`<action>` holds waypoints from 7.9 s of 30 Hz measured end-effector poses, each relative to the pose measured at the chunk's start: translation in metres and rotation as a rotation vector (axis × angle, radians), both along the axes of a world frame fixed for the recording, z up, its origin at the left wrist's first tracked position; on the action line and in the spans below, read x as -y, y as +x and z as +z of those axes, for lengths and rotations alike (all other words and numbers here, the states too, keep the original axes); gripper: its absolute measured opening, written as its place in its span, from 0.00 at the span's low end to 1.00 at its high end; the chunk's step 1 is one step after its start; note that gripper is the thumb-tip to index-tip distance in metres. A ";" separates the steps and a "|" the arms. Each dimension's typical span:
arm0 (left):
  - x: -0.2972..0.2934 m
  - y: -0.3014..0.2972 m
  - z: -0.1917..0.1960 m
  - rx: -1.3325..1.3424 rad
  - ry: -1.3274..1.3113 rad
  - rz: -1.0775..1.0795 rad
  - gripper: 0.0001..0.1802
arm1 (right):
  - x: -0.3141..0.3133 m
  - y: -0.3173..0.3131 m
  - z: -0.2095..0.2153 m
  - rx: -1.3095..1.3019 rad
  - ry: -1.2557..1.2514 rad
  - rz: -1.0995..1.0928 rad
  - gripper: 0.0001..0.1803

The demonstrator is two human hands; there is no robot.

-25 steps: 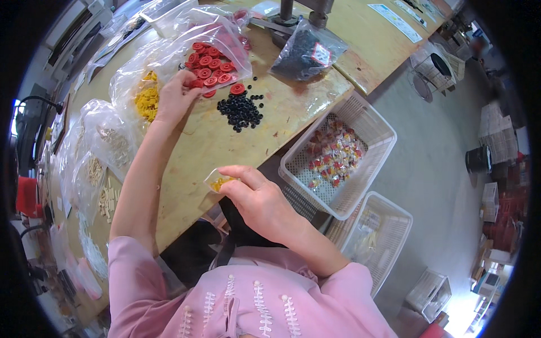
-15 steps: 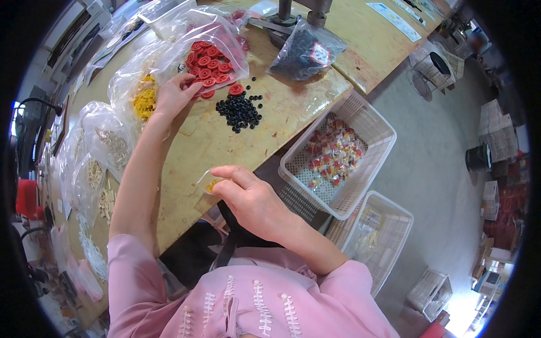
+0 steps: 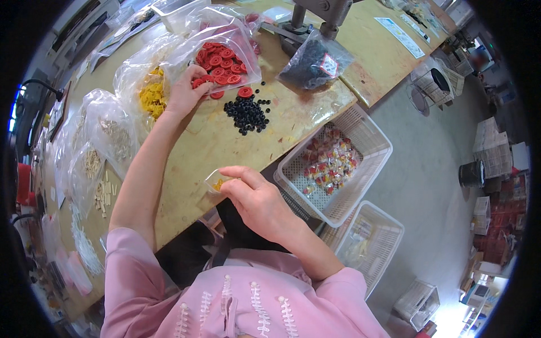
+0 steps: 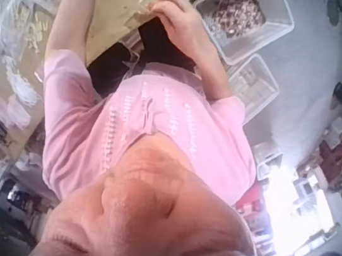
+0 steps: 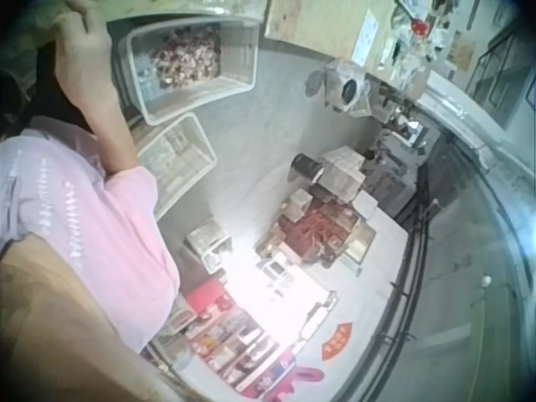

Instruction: The person repeatedly assembles small craft kits by placing white cords, wooden pegs, yellow plastic pieces, and red circular pieces into small clear plastic bags. The person seals each bag and sets it aside on the table.

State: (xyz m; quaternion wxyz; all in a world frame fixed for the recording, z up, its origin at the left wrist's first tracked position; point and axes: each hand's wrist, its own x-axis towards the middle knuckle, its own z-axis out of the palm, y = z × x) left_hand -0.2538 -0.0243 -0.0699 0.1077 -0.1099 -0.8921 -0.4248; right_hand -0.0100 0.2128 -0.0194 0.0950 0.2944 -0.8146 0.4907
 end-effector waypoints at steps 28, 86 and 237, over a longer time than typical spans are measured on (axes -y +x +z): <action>0.012 0.245 0.127 0.117 0.023 -0.390 0.18 | 0.032 0.014 0.011 0.041 -0.035 0.159 0.10; 0.073 0.348 0.058 -0.039 0.260 -0.045 0.23 | 0.090 0.041 0.024 0.002 -0.012 0.340 0.09; 0.127 0.459 0.072 0.069 0.999 0.310 0.09 | 0.184 0.099 -0.013 0.051 0.043 0.759 0.15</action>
